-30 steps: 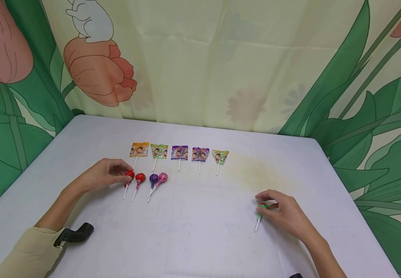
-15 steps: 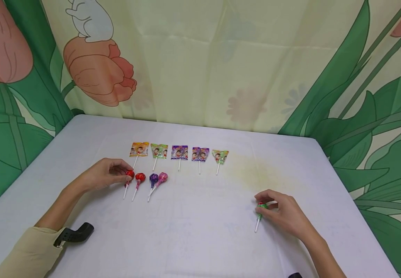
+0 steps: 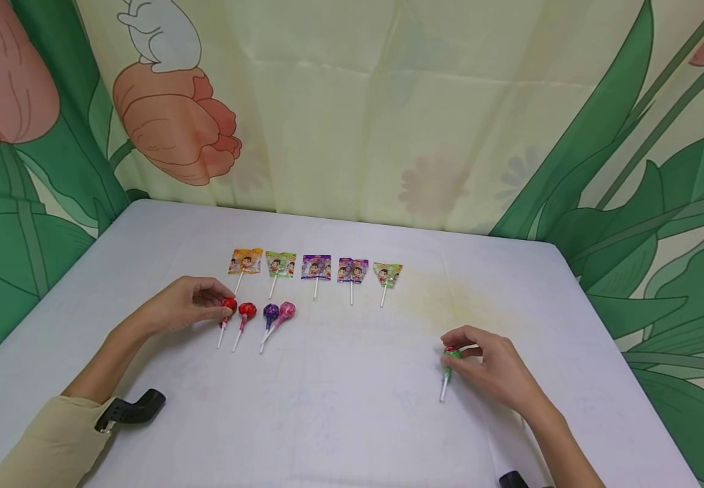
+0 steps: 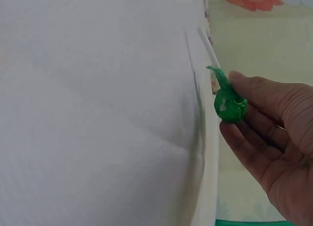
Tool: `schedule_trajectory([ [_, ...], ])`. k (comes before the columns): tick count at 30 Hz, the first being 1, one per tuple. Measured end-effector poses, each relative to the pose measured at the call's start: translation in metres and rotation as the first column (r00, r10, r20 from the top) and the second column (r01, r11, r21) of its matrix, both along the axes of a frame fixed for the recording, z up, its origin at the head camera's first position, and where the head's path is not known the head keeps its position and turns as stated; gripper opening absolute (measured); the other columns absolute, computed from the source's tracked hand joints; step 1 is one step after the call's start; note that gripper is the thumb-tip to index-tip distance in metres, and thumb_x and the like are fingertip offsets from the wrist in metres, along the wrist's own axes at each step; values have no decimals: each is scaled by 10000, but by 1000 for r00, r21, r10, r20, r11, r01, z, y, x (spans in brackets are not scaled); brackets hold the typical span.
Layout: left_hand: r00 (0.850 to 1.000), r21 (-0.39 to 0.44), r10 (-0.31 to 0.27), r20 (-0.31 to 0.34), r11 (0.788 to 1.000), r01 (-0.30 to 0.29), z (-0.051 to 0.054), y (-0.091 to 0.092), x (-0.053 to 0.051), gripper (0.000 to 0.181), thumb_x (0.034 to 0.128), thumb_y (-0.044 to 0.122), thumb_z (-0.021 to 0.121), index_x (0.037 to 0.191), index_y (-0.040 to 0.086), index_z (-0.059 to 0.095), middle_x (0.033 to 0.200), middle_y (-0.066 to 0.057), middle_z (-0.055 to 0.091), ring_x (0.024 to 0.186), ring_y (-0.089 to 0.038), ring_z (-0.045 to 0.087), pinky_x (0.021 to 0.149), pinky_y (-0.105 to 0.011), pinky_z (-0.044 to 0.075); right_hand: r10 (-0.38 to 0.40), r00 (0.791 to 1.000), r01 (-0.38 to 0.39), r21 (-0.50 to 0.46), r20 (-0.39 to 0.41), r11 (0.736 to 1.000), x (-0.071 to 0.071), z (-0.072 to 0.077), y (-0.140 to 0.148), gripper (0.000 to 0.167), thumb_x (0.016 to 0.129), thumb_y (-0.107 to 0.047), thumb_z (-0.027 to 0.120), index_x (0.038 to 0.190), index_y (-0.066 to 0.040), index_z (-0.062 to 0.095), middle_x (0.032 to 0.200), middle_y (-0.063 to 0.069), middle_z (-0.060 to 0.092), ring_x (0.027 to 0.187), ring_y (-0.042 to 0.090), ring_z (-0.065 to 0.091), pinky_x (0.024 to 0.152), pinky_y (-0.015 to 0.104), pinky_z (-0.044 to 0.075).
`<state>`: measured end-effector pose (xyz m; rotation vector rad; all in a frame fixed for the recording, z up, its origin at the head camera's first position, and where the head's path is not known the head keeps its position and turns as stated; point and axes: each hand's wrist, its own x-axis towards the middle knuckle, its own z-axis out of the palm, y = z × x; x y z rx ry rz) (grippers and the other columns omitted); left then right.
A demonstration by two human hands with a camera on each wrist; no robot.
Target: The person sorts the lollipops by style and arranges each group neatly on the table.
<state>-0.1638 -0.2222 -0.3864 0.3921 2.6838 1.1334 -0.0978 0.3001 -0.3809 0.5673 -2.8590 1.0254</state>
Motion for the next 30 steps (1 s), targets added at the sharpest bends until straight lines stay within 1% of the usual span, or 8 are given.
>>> schedule_trajectory([
  [3, 1000, 0, 11, 3, 1000, -11, 0, 1, 0, 250, 900, 147, 796, 1119, 47, 728, 952, -37, 695, 895, -202, 624, 803, -291, 542, -6, 1000, 6, 5, -4, 1000, -2, 2, -5, 261, 840, -129, 851, 1072, -129, 733, 1035, -33, 744, 907, 39, 685, 811, 251, 588],
  [6, 1000, 3, 8, 0, 1000, -8, 0, 1, 0, 254, 902, 150, 795, 1120, 40, 725, 951, -44, 692, 894, -204, 622, 795, -286, 539, -14, 1000, 14, 8, -14, 1000, -4, 4, -10, 241, 842, -149, 853, 1052, -138, 736, 1016, -54, 739, 887, 38, 691, 806, 264, 591],
  [10, 1000, 4, 9, 3, 1000, -9, 0, 1, 0, 254, 901, 154, 796, 1119, 45, 726, 951, -39, 690, 892, -200, 619, 797, -293, 539, -6, 1000, 6, -7, -20, 1000, -7, 5, -16, 224, 842, -135, 851, 1034, -132, 737, 992, -68, 736, 875, 51, 700, 814, 280, 594],
  [16, 1000, 9, 7, -3, 1000, -7, -1, 0, -1, 249, 899, 153, 798, 1111, 44, 727, 949, -39, 691, 889, -196, 620, 782, -268, 538, -2, 1000, 1, -15, -22, 1000, -12, 8, -25, 220, 850, -135, 844, 1043, -123, 738, 993, -75, 735, 888, 64, 704, 830, 300, 595],
  [22, 1000, 7, -2, -2, 1000, 2, 0, -1, 0, 245, 899, 152, 797, 1110, 49, 729, 951, -28, 696, 889, -190, 624, 797, -298, 543, 27, 999, -29, -40, -47, 999, -20, 9, -34, 234, 841, -89, 843, 1048, -88, 735, 987, -54, 739, 884, 82, 709, 839, 300, 599],
  [30, 1000, 9, 1, -2, 1000, -1, 0, -1, 0, 248, 895, 166, 804, 1101, 49, 731, 941, -32, 692, 880, -186, 625, 783, -265, 538, 52, 998, -56, -87, -46, 995, -28, 12, -48, 235, 846, -88, 839, 1057, -77, 735, 996, -52, 734, 901, 85, 708, 851, 282, 592],
])
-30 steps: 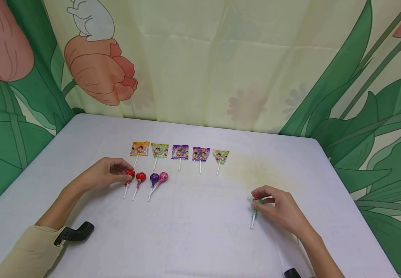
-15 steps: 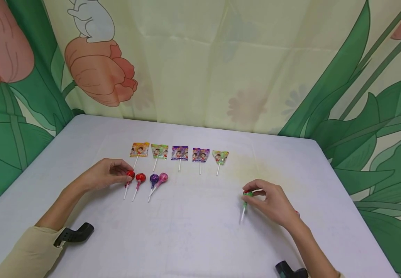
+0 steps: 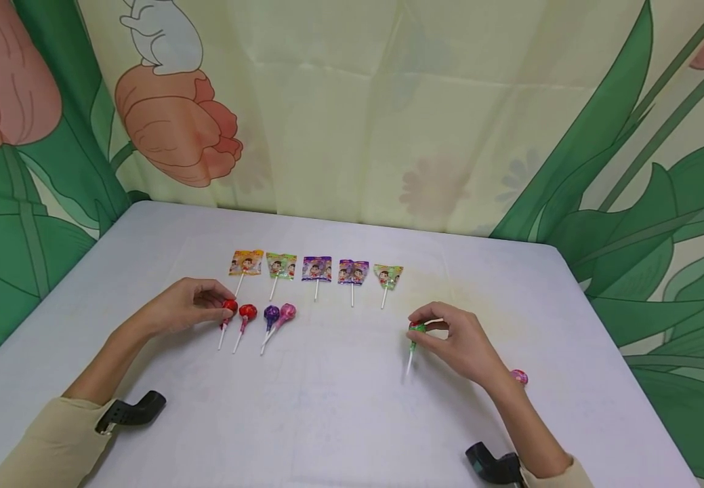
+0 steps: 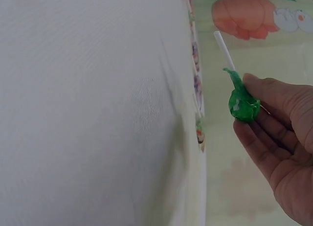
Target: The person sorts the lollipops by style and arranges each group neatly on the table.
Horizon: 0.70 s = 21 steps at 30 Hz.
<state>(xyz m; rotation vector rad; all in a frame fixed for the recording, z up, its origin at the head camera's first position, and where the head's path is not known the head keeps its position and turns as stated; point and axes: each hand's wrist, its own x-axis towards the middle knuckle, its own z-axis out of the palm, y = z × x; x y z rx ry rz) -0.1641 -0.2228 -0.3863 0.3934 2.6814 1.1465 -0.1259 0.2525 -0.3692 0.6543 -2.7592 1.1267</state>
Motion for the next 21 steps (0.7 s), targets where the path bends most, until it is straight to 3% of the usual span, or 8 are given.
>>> schedule_trajectory([
  [17, 1000, -1, -4, -1, 1000, 4, -2, -1, -1, 249, 896, 159, 800, 1107, 47, 728, 945, -32, 688, 887, -193, 619, 783, -286, 545, 50, 999, -48, -73, 14, 996, -14, 4, -31, 212, 869, -91, 820, 1062, -74, 734, 1013, -10, 744, 934, 138, 718, 894, 353, 593],
  [21, 1000, 0, -3, 0, 1000, 3, -2, -1, -1, 249, 896, 161, 801, 1106, 47, 729, 941, -30, 688, 882, -189, 619, 780, -282, 542, 54, 998, -52, -75, 29, 996, -17, 6, -38, 216, 870, -89, 819, 1068, -71, 732, 1008, -9, 744, 946, 152, 718, 906, 314, 587],
])
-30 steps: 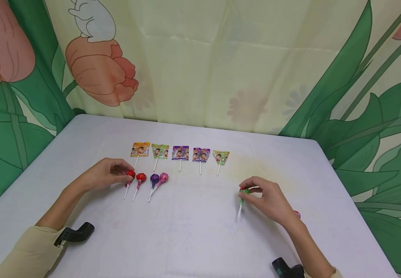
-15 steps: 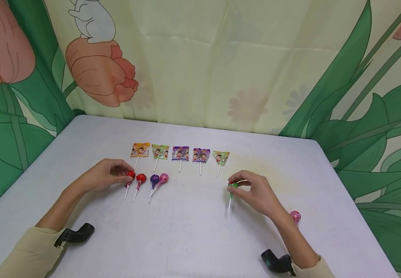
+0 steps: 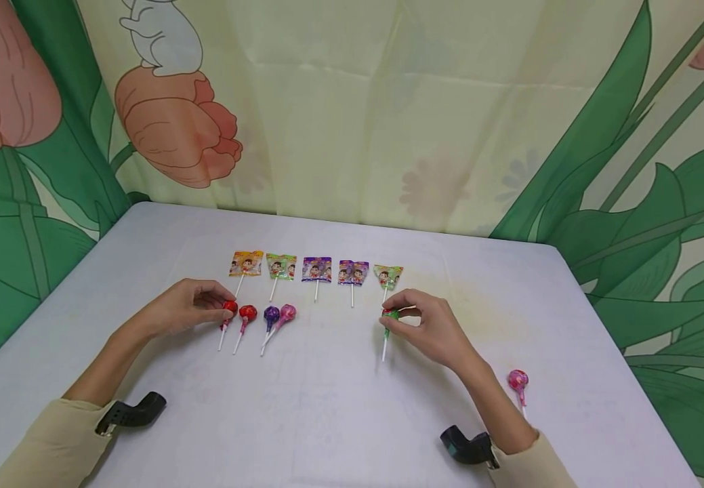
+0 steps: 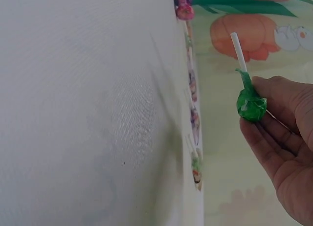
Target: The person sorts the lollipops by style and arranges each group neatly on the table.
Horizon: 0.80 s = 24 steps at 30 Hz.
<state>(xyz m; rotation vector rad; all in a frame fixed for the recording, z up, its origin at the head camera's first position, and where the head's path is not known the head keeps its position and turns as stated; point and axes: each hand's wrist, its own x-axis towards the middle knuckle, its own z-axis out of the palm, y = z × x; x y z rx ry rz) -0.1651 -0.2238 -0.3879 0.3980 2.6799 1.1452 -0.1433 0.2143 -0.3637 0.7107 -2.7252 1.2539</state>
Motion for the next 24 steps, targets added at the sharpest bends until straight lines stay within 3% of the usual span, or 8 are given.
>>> schedule_trajectory([
  [8, 1000, 1, -1, -5, 1000, 1, 1, 1, 1, 245, 896, 157, 801, 1103, 46, 731, 941, -30, 693, 882, -186, 623, 781, -282, 540, 26, 1000, -25, -28, 11, 999, -5, 0, -18, 222, 871, -95, 819, 1072, -73, 728, 1016, -8, 747, 958, 172, 724, 916, 331, 585],
  [24, 1000, 13, -6, -10, 1000, 6, 2, 1, 1, 256, 898, 180, 804, 1104, 43, 737, 945, -32, 699, 877, -171, 623, 779, -274, 535, 156, 988, -154, -111, 9, 982, -18, -8, -58, 199, 872, -83, 815, 1051, -41, 740, 1006, 33, 742, 938, 200, 728, 892, 382, 600],
])
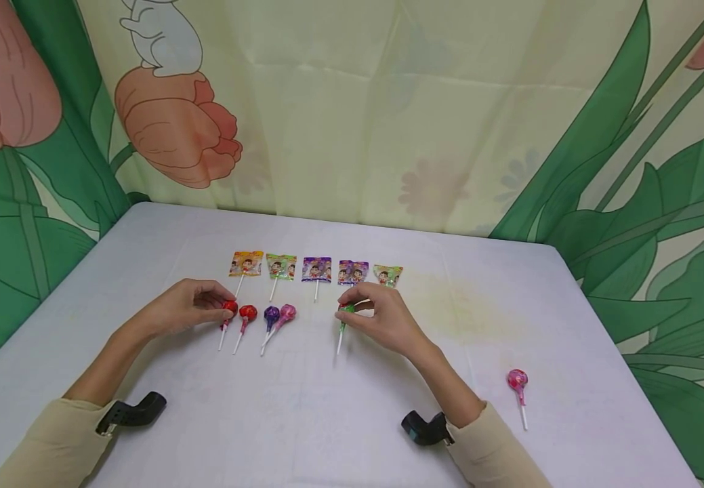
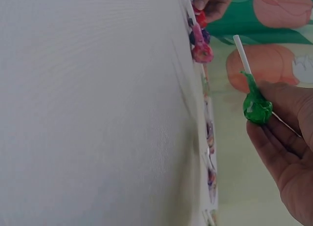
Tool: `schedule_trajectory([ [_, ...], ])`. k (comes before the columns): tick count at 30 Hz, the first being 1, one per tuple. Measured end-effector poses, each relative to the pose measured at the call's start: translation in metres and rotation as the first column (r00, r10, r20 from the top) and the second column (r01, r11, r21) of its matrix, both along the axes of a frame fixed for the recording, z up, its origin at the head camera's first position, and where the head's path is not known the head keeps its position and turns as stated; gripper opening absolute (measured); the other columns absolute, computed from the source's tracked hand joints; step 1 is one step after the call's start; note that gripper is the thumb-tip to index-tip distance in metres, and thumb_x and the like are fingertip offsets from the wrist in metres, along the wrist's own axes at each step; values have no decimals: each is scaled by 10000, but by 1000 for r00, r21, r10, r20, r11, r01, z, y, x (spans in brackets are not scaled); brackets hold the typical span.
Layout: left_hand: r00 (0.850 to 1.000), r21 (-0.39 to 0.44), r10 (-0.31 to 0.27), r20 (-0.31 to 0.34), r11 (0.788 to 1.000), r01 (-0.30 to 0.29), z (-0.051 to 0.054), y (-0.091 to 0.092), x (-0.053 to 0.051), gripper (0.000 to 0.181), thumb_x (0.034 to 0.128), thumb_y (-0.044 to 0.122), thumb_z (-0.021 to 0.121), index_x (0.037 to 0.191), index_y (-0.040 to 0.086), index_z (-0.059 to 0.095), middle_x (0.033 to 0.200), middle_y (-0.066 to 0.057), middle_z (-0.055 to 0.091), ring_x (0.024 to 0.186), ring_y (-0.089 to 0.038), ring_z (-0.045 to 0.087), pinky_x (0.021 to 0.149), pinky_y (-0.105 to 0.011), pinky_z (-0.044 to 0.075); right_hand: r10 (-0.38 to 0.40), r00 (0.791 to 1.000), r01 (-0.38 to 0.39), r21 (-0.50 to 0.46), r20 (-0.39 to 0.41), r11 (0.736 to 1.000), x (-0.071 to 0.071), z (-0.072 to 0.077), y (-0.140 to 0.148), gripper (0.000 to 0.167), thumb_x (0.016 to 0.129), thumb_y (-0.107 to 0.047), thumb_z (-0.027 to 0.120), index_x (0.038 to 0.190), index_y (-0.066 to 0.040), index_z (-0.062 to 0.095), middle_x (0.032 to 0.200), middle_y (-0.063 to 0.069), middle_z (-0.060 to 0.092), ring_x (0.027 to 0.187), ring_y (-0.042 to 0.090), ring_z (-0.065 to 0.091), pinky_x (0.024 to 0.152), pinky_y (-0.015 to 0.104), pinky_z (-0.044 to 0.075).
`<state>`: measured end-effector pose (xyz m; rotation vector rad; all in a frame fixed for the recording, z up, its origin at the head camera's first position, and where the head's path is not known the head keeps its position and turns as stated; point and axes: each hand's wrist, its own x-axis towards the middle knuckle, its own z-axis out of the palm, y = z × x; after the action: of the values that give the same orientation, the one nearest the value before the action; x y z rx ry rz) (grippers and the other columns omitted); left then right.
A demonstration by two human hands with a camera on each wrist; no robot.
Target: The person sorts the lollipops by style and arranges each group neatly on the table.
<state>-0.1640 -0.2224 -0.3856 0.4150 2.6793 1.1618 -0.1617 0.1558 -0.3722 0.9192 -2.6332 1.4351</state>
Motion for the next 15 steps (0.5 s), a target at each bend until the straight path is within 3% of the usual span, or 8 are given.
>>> schedule_trajectory([
  [15, 1000, -5, 5, 6, 1000, -5, -2, 0, -1, 248, 895, 166, 804, 1101, 45, 737, 937, -29, 697, 867, -175, 621, 759, -253, 532, 92, 996, -93, 40, 24, 995, -14, -10, -37, 177, 881, -70, 802, 1035, -25, 729, 1003, 27, 741, 932, 160, 728, 895, 330, 593],
])
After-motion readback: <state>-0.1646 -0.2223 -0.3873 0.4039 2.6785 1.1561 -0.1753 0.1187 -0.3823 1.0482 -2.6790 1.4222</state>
